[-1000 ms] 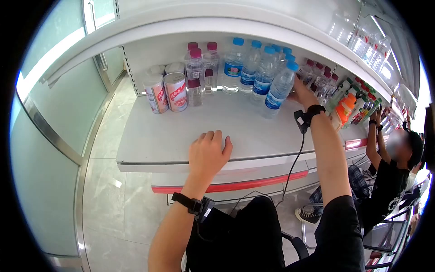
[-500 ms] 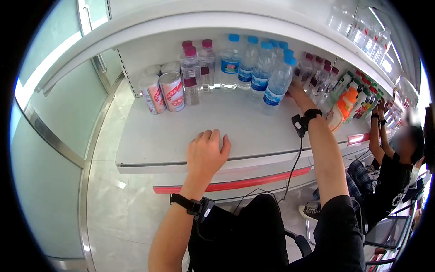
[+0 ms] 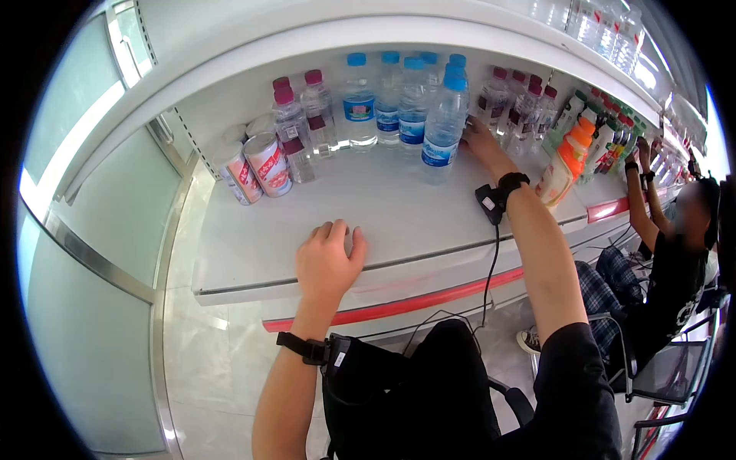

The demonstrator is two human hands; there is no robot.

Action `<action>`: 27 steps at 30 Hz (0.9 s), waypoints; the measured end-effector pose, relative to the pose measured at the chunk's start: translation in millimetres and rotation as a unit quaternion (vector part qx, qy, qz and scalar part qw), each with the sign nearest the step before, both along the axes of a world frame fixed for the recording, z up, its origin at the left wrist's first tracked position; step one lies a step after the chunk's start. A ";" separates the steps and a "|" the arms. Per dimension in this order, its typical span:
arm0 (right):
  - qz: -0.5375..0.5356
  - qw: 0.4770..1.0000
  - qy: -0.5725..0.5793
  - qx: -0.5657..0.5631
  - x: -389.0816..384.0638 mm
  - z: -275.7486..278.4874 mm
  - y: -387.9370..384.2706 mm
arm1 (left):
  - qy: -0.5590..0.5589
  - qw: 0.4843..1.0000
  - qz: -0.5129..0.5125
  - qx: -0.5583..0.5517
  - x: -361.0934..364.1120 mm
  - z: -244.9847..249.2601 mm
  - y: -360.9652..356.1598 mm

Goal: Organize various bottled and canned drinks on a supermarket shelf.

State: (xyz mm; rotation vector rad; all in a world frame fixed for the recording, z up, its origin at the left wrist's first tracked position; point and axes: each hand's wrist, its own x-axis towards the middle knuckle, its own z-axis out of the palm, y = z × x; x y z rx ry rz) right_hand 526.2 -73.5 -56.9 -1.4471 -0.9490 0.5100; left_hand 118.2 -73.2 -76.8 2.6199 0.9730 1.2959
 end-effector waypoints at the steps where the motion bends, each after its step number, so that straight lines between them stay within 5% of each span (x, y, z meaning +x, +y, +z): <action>1: -0.005 1.000 0.016 -0.023 -7.2 4.6 -2.4 | 0.008 1.000 0.004 -0.001 -0.6 1.5 -0.5; 20: 0.038 0.982 0.167 0.076 4.0 -9.4 -5.2 | 0.031 0.999 0.020 -0.018 -0.3 4.2 -3.5; 26: -0.097 0.993 0.073 0.007 -4.8 13.1 -21.5 | 0.028 0.999 0.023 -0.029 0.5 4.3 -3.7; 27: -0.165 0.984 -0.071 -0.003 -3.0 16.8 -23.9 | 0.028 0.999 0.022 -0.025 0.1 3.8 -3.3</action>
